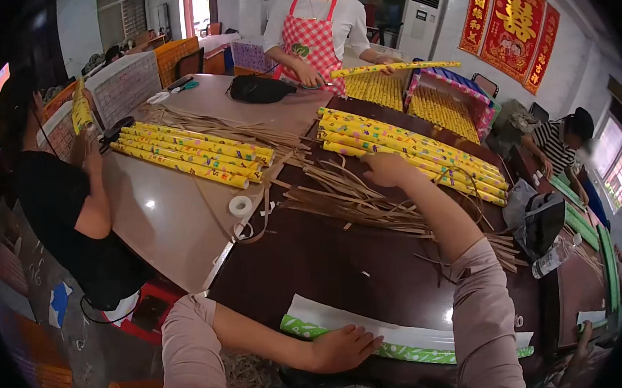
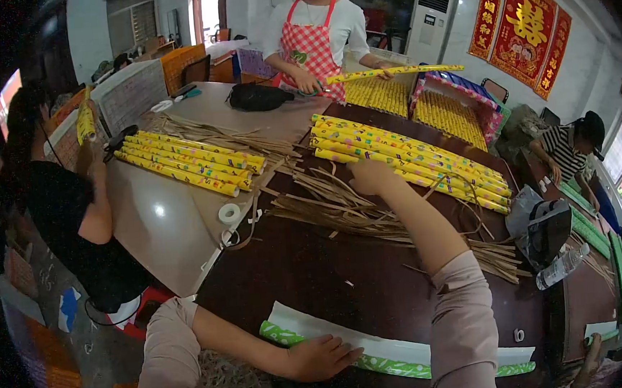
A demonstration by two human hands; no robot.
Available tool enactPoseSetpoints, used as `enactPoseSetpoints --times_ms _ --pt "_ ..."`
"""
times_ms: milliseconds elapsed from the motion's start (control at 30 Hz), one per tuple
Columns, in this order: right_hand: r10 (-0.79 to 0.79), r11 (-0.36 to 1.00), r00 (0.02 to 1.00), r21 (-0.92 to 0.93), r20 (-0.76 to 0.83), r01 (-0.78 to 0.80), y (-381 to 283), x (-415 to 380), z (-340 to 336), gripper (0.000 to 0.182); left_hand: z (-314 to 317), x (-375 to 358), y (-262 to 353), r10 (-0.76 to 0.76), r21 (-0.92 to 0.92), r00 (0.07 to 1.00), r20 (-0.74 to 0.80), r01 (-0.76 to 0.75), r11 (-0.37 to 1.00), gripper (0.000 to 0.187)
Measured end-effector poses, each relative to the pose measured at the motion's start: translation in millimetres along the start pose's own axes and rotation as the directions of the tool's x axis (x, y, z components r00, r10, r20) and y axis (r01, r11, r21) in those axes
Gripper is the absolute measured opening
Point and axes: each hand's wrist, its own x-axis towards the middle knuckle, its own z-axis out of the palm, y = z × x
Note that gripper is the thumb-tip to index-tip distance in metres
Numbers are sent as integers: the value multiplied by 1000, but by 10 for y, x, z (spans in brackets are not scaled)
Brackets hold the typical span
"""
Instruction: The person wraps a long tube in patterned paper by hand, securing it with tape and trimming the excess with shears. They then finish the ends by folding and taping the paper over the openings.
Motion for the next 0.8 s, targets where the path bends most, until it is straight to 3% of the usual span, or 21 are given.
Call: enactPoseSetpoints --times_ms 133,200,300,433,467,633,700,800 --pt "8 996 1000 84 23 -10 -272 82 90 42 64 -26 20 -37 -28 998 -45 36 999 50" --pt "6 998 1000 60 20 -7 -311 144 149 41 65 -26 33 -33 -80 999 42 36 996 50" --pt "22 999 999 46 45 -24 -300 239 200 38 63 -12 -15 -8 -200 999 44 17 980 47" --pt "-12 988 996 150 -83 25 -138 521 378 27 107 -30 -14 -2 -216 1000 -10 0 976 48" --pt "13 980 981 195 -194 26 -102 599 442 24 111 -27 -4 -3 -196 1000 12 5 981 49" --pt "285 871 853 491 -437 -39 -125 834 247 34 91 -13 -5 -11 -191 1000 28 16 982 51" --pt "69 903 651 325 -756 282 -211 888 198 53 116 -16 16 -46 -197 999 -29 39 980 52" --pt "-259 865 647 126 -717 486 -472 869 50 62 82 -9 -8 -45 -193 998 -36 37 981 52"
